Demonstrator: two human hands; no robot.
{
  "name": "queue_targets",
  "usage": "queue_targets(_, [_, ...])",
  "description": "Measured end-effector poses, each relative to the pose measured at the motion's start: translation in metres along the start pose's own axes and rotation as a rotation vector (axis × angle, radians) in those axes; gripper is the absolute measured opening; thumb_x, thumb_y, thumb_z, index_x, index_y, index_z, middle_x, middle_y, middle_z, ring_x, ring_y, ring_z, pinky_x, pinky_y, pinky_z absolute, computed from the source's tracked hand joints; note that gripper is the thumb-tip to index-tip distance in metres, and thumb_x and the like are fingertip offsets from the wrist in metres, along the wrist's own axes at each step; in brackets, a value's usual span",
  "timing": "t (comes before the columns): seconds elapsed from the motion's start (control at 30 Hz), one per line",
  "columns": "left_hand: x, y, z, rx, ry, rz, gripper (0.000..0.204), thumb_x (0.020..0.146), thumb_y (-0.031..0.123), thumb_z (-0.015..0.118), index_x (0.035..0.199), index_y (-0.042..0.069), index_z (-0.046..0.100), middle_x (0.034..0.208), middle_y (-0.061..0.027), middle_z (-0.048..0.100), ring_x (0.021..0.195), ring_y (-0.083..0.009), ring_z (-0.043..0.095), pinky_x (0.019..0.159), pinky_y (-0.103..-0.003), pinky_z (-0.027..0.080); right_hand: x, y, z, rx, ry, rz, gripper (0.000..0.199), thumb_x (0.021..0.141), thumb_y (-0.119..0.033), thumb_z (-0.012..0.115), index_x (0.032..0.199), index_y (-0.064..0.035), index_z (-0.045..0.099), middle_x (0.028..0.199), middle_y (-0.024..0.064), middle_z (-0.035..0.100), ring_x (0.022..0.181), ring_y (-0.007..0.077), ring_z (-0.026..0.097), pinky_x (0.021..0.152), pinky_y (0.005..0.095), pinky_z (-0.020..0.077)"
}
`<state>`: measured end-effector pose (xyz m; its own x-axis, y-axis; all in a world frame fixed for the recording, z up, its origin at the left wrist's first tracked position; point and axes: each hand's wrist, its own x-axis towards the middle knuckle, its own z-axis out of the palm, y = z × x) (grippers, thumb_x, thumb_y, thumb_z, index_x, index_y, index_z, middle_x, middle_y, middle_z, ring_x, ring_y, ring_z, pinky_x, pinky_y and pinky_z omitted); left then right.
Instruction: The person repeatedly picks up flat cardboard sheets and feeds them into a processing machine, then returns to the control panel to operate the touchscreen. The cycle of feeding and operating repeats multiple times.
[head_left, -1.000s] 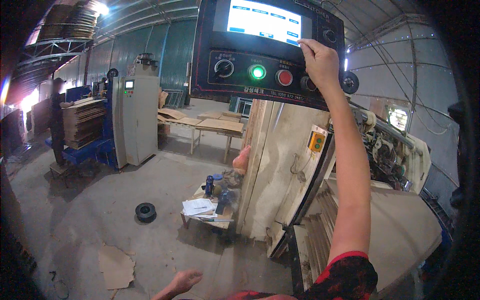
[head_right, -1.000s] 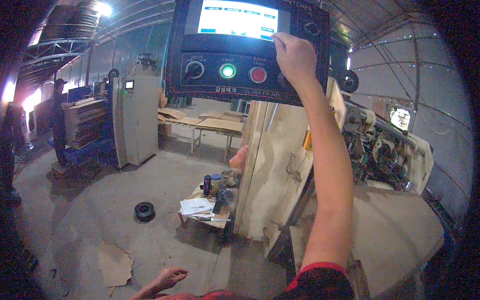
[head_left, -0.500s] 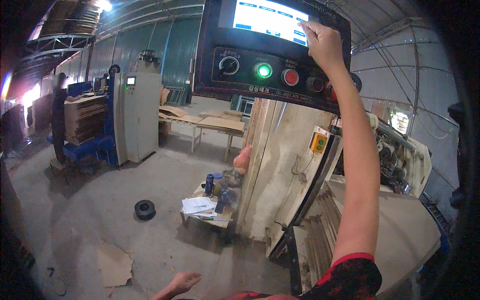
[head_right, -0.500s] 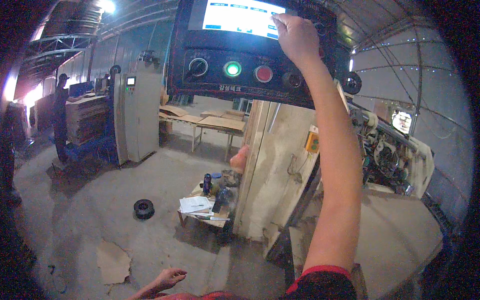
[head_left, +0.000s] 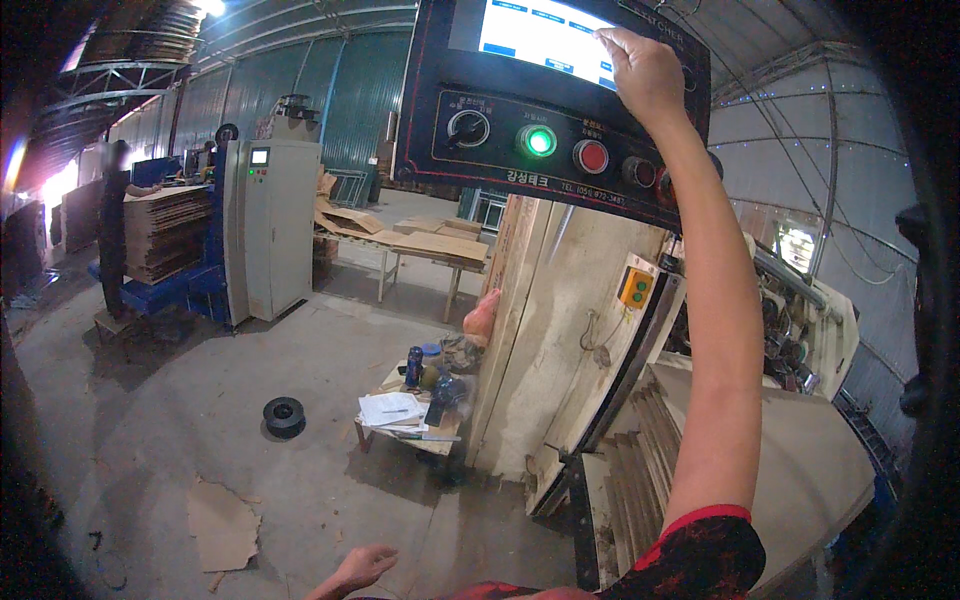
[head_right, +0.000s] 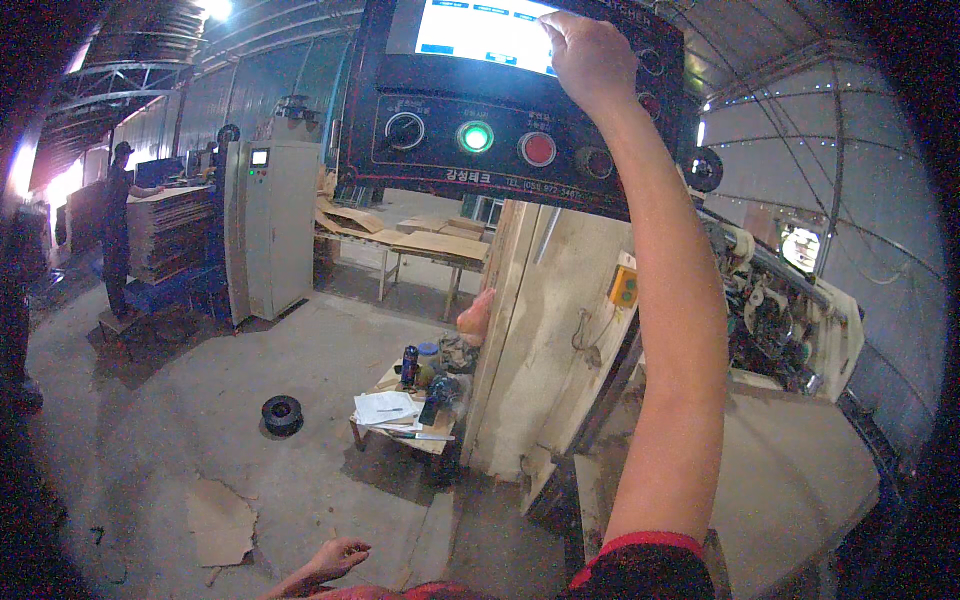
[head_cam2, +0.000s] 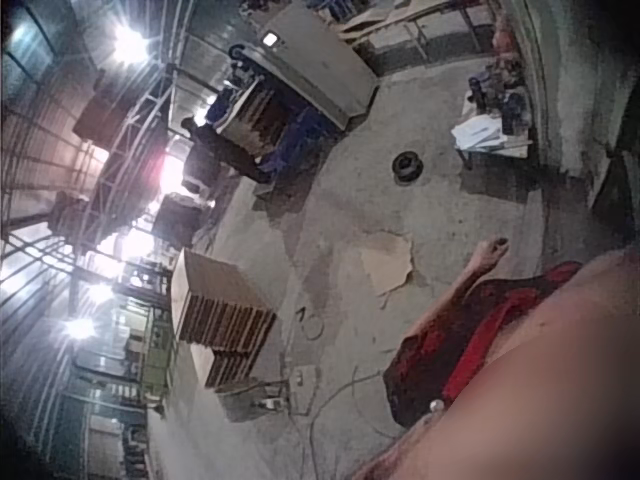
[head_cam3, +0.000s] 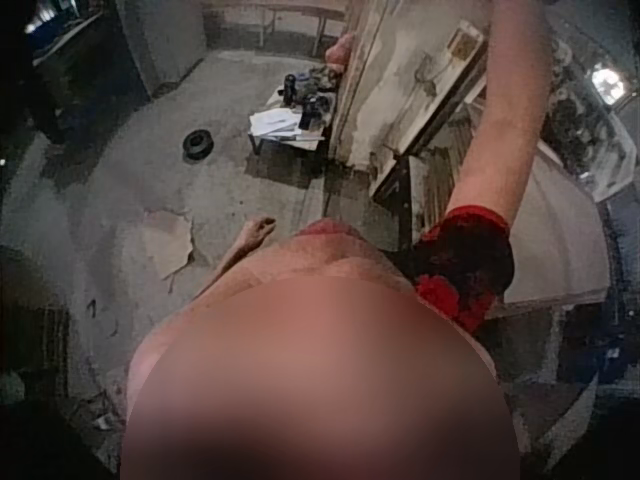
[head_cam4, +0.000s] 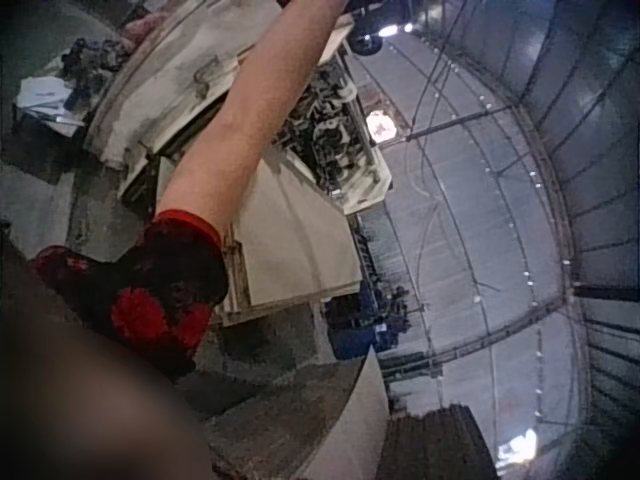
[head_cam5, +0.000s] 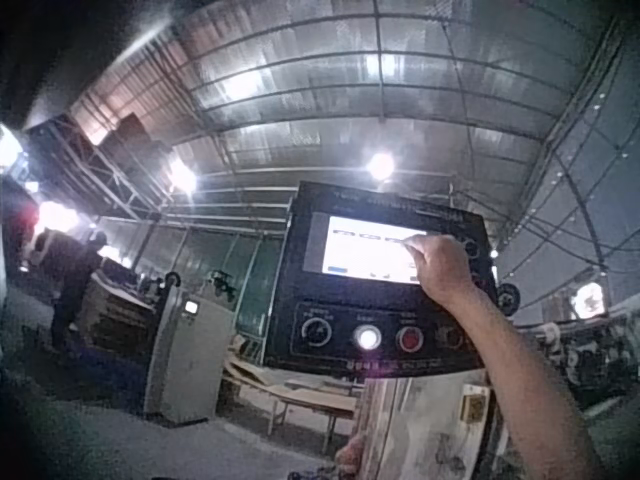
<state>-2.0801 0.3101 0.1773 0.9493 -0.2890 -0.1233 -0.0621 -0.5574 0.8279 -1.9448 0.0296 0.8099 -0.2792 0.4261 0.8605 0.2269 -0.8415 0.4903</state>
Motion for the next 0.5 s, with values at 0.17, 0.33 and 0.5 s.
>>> queue_targets(0.17, [0.0017, -0.0007, -0.0021, 0.048, -0.016, 0.004, 0.036, 0.083, 0.032, 0.056, 0.109, 0.008, 0.06, 0.099, -0.0152, 0.063, 0.091, -0.0298, 0.061, 0.08, -0.039, 0.047, 0.0037, -0.0024, -0.0009, 0.0, 0.004, -0.062, 0.021, 0.085, -0.025, 0.052, 0.093, -0.0127, 0.067, 0.088, 0.0125, 0.064, 0.079, 0.0308, 0.062, 0.069, 0.0382, 0.0495])
queue_targets(0.33, [0.0037, -0.0011, -0.001, 0.012, -0.003, -0.014, 0.035, 0.083, 0.033, 0.055, 0.106, 0.007, 0.061, 0.098, -0.0146, 0.063, 0.089, -0.0296, 0.061, 0.079, -0.037, 0.048, 0.0063, 0.0001, -0.0011, -0.074, -0.049, -0.1, 0.021, 0.085, -0.024, 0.051, 0.093, -0.0126, 0.067, 0.089, 0.012, 0.065, 0.081, 0.0308, 0.062, 0.071, 0.0375, 0.0494])
queue_targets(0.5, [0.0052, -0.0047, 0.0017, 0.008, 0.003, -0.008, 0.034, 0.082, 0.032, 0.056, 0.104, 0.007, 0.061, 0.098, -0.014, 0.063, 0.087, -0.0288, 0.062, 0.078, -0.037, 0.048, 0.0027, 0.001, -0.0062, 0.003, -0.024, -0.053, 0.022, 0.085, -0.023, 0.052, 0.095, -0.0113, 0.067, 0.089, 0.0125, 0.065, 0.08, 0.0291, 0.063, 0.07, 0.0358, 0.0497])
